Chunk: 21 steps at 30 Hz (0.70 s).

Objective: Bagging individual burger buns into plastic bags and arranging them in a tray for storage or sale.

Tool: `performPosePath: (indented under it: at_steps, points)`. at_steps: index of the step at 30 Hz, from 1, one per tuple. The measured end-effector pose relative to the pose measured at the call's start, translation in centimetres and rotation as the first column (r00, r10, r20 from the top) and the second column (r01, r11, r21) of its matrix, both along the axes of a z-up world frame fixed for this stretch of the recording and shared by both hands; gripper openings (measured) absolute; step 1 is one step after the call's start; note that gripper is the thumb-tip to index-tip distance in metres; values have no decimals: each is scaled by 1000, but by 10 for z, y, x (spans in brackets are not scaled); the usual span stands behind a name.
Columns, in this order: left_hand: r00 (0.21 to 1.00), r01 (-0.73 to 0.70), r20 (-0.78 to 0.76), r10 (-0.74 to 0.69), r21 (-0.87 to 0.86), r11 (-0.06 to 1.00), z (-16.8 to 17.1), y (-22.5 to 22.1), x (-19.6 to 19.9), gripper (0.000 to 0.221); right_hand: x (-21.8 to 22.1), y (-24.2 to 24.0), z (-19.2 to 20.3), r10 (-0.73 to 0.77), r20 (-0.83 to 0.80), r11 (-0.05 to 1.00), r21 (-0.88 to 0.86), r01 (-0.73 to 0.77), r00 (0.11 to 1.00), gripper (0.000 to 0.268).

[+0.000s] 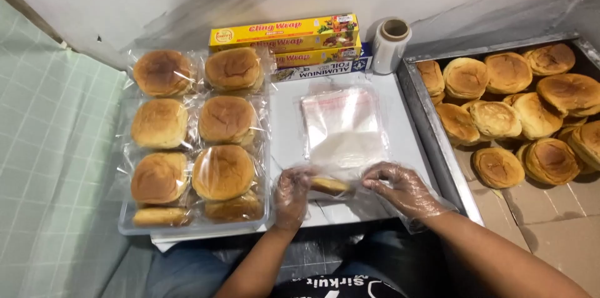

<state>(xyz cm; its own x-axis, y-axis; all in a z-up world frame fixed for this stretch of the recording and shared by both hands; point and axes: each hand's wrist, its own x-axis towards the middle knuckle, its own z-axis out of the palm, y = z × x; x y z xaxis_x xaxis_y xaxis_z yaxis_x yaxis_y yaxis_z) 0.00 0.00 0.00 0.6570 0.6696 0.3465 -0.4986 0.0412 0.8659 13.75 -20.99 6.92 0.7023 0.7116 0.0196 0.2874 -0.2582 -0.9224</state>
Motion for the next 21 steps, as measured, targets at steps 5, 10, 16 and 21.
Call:
performPosePath:
  at_steps: [5, 10, 16, 21]
  points:
    - [994, 109, -38, -104, 187, 976, -6, 12, -4, 22, 5, 4, -18, 87, 34, 995, -51, -86, 996, 11]
    - [993, -104, -6, 116, 406, 908, -52, 19, -6, 19, 3, 9, -23, 223, 337, 975, -87, -205, 915, 11]
    - [984, 102, 144, -102, 10, 995, -44, 11, -2, 11, -5, 12, -15, 103, 308, 970, 180, -164, 946, 8]
    - [925, 250, 277, -259, 67, 966, -30, 13, -4, 20, -12, 15, -3, 84, 286, 956, 245, -158, 954, 9]
